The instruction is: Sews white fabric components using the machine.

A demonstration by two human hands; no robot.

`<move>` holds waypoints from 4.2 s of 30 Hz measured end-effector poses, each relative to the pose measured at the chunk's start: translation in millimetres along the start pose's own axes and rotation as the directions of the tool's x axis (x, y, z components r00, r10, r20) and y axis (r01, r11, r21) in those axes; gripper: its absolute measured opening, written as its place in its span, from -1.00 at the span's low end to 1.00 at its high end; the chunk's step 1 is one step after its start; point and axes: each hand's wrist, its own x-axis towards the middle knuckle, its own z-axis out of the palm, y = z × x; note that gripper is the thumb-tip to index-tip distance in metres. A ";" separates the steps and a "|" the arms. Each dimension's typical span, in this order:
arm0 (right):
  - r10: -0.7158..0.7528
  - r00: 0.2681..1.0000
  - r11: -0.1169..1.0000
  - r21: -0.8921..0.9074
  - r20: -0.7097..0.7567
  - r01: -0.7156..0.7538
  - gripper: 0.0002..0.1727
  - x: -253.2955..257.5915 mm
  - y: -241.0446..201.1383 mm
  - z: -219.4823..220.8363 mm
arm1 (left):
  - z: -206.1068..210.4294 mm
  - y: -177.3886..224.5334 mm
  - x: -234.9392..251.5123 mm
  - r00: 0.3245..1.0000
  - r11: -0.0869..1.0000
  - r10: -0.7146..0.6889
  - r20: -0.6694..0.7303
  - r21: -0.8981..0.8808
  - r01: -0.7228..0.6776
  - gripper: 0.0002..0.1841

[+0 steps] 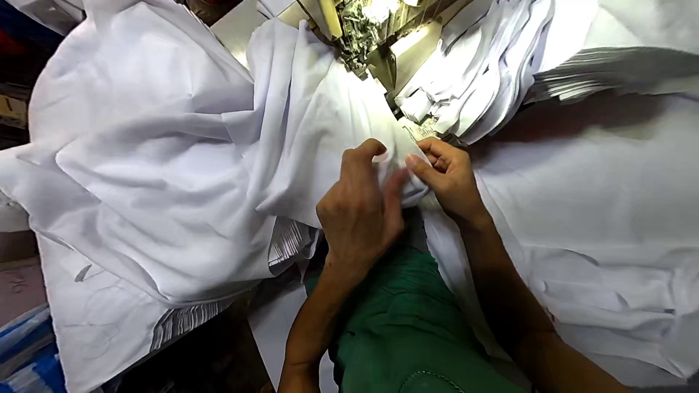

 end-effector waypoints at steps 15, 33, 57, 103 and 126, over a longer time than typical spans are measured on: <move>0.074 0.986 0.985 -0.146 -0.148 -0.095 -0.77 -34.8 1.7 2.2 | 7.5 -16.7 -9.8 0.947 0.912 0.300 -0.113 0.325 -0.250 -0.74; -0.018 0.977 0.999 -0.045 -0.210 0.008 -0.85 -28.7 12.6 -0.5 | -31.7 -20.7 -10.2 0.866 0.870 0.486 0.121 0.028 -0.492 -0.69; 0.019 0.982 0.994 -0.099 -0.187 -0.038 -0.87 -27.3 16.5 5.2 | 3.3 -47.9 -28.5 0.848 0.852 0.513 -0.130 0.198 -0.485 -0.77; -0.040 0.951 0.998 -0.048 -0.306 0.027 -0.77 -32.4 30.7 6.4 | 60.0 -1.8 -40.8 0.899 0.874 0.423 0.115 0.212 -0.438 -0.86; -0.153 0.971 0.988 -0.015 -0.184 0.153 -0.84 48.9 -7.8 22.1 | 49.2 -15.5 24.8 0.974 0.958 0.201 -0.110 0.231 -0.171 -0.81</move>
